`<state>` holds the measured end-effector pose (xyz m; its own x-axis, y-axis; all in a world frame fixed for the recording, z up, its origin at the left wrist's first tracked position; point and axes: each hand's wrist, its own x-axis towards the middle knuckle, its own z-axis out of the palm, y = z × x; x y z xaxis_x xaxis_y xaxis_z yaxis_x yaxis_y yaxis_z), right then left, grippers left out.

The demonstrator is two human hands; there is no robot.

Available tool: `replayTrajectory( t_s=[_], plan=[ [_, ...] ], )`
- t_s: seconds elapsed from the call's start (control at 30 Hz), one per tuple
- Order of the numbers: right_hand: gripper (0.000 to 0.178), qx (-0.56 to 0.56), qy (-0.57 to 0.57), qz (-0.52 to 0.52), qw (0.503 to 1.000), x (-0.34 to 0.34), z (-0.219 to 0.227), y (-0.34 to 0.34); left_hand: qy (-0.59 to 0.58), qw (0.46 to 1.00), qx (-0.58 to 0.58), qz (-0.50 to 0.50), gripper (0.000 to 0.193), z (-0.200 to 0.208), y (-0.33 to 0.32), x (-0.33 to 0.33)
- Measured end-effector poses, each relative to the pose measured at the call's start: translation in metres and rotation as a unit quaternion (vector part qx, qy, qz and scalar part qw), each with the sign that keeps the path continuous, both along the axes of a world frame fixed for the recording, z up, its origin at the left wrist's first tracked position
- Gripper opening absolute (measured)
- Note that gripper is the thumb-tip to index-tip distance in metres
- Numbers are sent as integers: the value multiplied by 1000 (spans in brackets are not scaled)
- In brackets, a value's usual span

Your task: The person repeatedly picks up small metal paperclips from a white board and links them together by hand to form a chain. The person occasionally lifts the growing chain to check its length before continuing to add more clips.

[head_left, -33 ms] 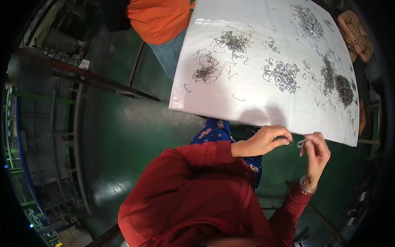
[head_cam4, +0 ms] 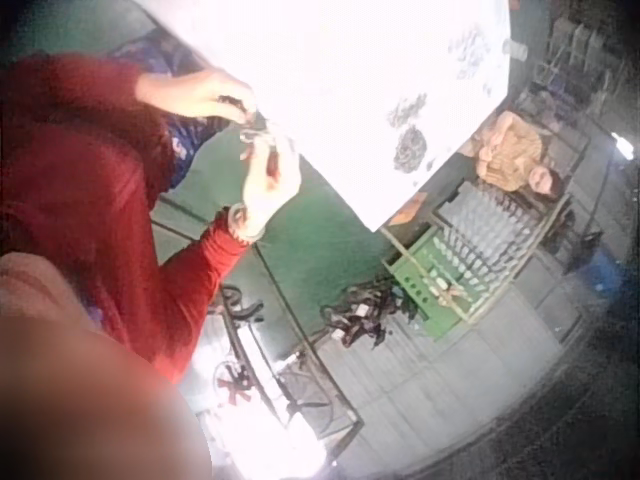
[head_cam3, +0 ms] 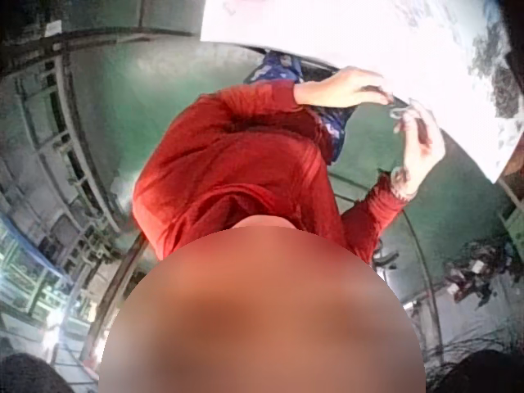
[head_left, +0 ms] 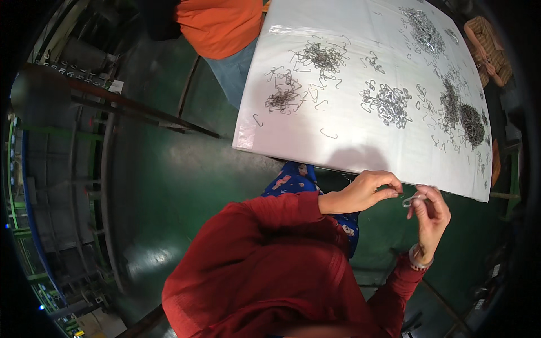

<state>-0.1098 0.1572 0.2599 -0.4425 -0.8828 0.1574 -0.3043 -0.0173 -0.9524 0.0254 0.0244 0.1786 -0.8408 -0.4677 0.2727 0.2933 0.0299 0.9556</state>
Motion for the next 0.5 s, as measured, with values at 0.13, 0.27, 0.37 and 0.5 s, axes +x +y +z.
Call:
replayTrajectory(
  t_s=[0.13, 0.27, 0.37, 0.5],
  plan=[
    [8, -6, 84, -52, 995, 24, 12, -16, 17, 1000, -3, -3, 13, 2, -8, -3],
    [5, -7, 193, -54, 980, 26, 16, -23, 16, 999, 32, -20, 14, 6, -12, 1],
    [6, 11, 208, -32, 978, 24, 17, -26, 5, 998, 52, -32, 13, 6, -14, 5],
    [6, -40, 171, -26, 984, 27, 17, -29, -27, 997, 40, -65, 22, 3, -17, 9]
  ],
)
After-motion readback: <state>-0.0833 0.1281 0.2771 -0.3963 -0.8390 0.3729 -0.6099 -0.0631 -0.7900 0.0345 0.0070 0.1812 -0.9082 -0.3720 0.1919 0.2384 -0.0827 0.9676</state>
